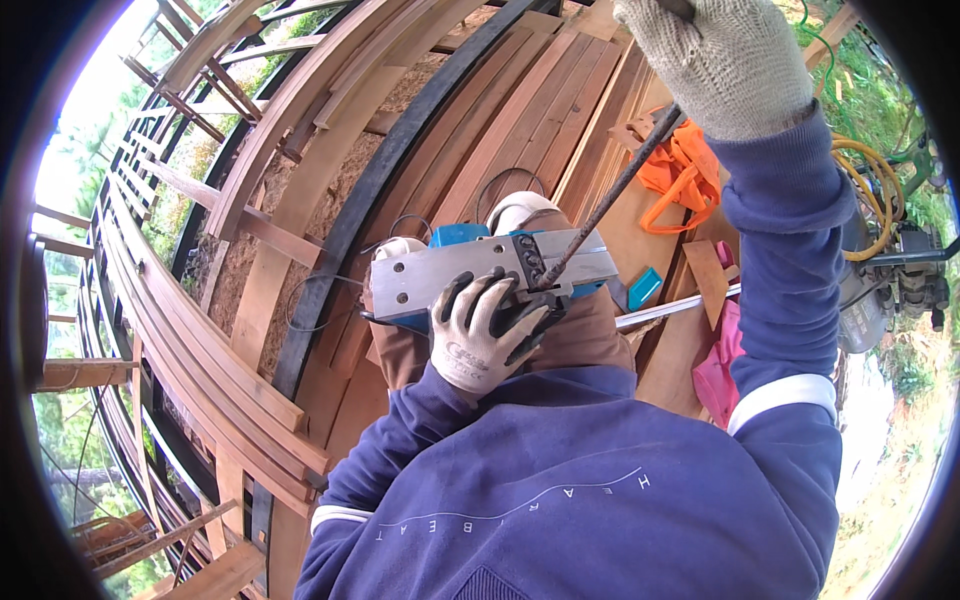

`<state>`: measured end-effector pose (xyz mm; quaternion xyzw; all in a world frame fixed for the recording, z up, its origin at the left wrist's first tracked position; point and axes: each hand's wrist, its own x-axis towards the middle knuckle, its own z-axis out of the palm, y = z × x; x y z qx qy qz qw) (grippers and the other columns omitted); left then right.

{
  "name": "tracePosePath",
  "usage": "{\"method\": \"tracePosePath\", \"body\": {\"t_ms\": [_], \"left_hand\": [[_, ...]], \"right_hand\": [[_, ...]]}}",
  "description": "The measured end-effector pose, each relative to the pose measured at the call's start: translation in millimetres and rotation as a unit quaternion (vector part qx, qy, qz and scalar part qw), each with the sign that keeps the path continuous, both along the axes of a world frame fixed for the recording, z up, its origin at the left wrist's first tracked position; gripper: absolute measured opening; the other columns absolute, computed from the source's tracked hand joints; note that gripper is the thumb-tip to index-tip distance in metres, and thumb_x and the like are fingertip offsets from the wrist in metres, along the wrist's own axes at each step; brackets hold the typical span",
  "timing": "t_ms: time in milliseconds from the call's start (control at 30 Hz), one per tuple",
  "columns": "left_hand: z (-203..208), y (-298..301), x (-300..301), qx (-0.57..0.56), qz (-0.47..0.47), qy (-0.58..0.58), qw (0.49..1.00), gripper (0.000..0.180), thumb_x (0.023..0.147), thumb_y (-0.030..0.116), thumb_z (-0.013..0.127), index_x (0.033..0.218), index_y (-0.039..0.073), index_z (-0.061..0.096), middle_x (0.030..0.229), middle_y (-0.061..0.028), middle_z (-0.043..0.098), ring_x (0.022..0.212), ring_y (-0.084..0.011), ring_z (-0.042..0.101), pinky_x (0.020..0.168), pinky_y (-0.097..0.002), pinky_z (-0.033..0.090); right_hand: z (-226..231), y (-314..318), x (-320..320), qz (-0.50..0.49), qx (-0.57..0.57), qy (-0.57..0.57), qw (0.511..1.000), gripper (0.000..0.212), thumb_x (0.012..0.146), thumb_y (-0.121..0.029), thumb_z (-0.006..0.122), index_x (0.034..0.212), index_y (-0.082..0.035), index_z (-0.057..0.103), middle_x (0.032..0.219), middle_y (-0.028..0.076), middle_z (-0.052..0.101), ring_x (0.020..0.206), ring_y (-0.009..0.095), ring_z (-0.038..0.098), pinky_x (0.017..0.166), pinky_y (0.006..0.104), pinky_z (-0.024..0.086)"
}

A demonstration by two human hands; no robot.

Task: The person sits on a wooden structure and uses a metal square and a file to adjust the guide and blade components of an electric wood planer.

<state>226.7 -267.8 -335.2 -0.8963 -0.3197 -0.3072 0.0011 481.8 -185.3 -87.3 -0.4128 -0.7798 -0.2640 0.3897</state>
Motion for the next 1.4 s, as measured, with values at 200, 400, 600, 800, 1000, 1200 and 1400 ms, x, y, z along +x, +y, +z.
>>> {"method": "tracePosePath", "body": {"t_ms": [200,400,600,800,1000,1200,1400], "left_hand": [[-4.2,-0.4,-0.3,0.003,0.002,-0.008,1.000,0.047,0.068,0.043,0.080,0.114,0.039,0.071,0.133,-0.0054,0.052,0.126,-0.0277,0.048,0.108,-0.0530,0.035],[-3.8,-0.2,-1.9,0.000,0.007,-0.006,1.000,0.050,0.065,0.043,0.082,0.114,0.039,0.071,0.133,-0.0052,0.052,0.127,-0.0277,0.048,0.108,-0.0529,0.035],[0.6,0.0,-2.1,0.002,0.007,0.000,1.000,0.055,0.062,0.044,0.082,0.116,0.040,0.071,0.131,-0.0048,0.052,0.126,-0.0273,0.048,0.107,-0.0528,0.035],[-2.0,1.1,-0.3,0.005,0.014,0.001,1.000,0.055,0.062,0.045,0.082,0.116,0.042,0.070,0.130,-0.0042,0.053,0.126,-0.0264,0.049,0.107,-0.0523,0.036],[-10.2,0.2,-1.1,0.027,0.039,0.002,0.999,0.050,0.065,0.045,0.081,0.113,0.043,0.070,0.128,-0.0033,0.054,0.124,-0.0263,0.050,0.103,-0.0510,0.038],[0.4,8.6,-3.3,0.014,0.017,-0.009,1.000,0.046,0.067,0.043,0.079,0.112,0.040,0.070,0.127,-0.0028,0.056,0.119,-0.0263,0.052,0.101,-0.0490,0.038],[3.6,5.4,-7.6,0.016,0.019,0.005,1.000,0.048,0.067,0.042,0.081,0.113,0.042,0.070,0.127,-0.0022,0.056,0.121,-0.0246,0.052,0.104,-0.0481,0.038]], "right_hand": [[0.4,-0.1,-0.7,-0.048,-0.040,-0.061,0.996,0.013,0.088,-0.006,0.060,0.076,-0.004,0.059,0.059,0.004,0.054,0.048,0.017,0.050,0.046,0.0324,0.041],[-2.2,-2.2,-14.6,-0.131,0.027,-0.091,0.987,0.008,0.087,-0.007,0.062,0.081,-0.001,0.064,0.069,0.010,0.061,0.060,0.026,0.058,0.057,0.0351,0.048],[-17.0,14.5,-28.2,-0.040,0.093,0.001,0.995,0.007,0.083,-0.004,0.065,0.088,0.000,0.066,0.075,0.010,0.059,0.070,0.024,0.058,0.066,0.0334,0.048],[-40.6,7.5,-27.2,-0.112,0.033,0.212,0.970,0.010,0.081,-0.005,0.065,0.076,-0.001,0.058,0.067,0.002,0.047,0.065,0.013,0.047,0.061,0.0273,0.040],[-45.0,16.3,-37.9,-0.102,0.001,0.353,0.930,0.007,0.085,-0.006,0.059,0.080,-0.001,0.062,0.074,0.005,0.054,0.072,0.018,0.055,0.072,0.0302,0.045],[-62.0,57.1,10.4,0.598,-0.056,0.359,0.714,0.009,0.085,-0.011,0.060,0.076,-0.008,0.061,0.074,0.004,0.058,0.074,0.022,0.058,0.080,0.0390,0.051],[-67.8,85.8,-51.6,0.784,-0.220,0.451,0.366,0.021,0.096,-0.029,0.064,0.105,-0.012,0.058,0.105,0.007,0.065,0.103,0.026,0.063,0.107,0.0564,0.042]]}}
